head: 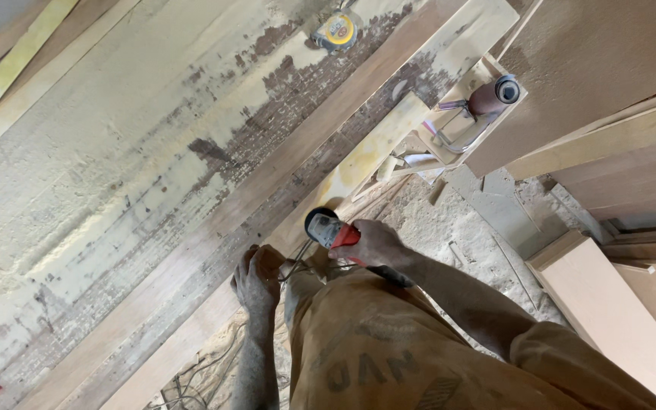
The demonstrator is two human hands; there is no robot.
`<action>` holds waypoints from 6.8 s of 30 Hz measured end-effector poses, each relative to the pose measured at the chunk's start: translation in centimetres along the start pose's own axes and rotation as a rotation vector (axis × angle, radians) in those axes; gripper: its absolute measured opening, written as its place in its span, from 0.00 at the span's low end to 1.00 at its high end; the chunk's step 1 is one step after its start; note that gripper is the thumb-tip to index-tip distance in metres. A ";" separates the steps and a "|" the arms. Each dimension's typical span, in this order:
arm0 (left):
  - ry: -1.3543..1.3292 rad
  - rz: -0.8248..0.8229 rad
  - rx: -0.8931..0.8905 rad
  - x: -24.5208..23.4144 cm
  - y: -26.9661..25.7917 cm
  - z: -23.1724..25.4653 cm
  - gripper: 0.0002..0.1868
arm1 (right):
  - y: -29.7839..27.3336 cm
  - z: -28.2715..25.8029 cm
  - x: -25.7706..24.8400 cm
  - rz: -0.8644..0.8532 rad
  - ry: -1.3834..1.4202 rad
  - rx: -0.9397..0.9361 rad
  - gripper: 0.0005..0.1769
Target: The person uses an angle grinder with a sanding disc to sand the surface and edges of wooden boards lying on the floor of a workshop.
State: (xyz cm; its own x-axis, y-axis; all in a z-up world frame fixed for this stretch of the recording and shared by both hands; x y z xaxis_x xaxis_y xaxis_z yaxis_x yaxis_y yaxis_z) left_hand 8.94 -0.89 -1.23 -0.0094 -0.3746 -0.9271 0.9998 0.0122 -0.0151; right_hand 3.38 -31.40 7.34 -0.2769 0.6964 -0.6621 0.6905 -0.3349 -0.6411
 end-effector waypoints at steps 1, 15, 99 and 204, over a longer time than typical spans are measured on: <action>0.006 -0.015 0.000 0.3 0.0 -0.2 0.36 | 0.9 0.9 0.3 0.030 0.008 0.028 0.42; -0.036 -0.048 0.017 1.0 -0.3 -1.0 0.35 | 4.0 6.1 -4.3 0.236 0.092 0.108 0.41; -0.098 0.099 0.087 -0.3 -0.9 -2.0 0.35 | 0.7 7.4 -4.9 0.365 0.164 0.217 0.40; -0.080 0.504 0.765 -4.9 -0.9 2.3 0.38 | 1.0 -5.9 6.0 0.148 0.127 -0.034 0.52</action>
State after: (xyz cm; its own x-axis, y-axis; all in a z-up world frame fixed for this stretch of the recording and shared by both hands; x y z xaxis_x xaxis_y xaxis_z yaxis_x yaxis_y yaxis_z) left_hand 8.15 -1.23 4.23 0.4033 -0.5550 -0.7276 0.6239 -0.4148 0.6623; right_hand 6.36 -23.79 5.03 -0.0857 0.7163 -0.6925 0.7400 -0.4196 -0.5256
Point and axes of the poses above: each hand's wrist, its own y-axis towards the middle knuckle, its own x-axis out of the palm, z = x × y, the point moved 9 cm from there along y, towards the middle knuckle, and after that the axes turned 13 degrees about z, right-handed, at the moved point
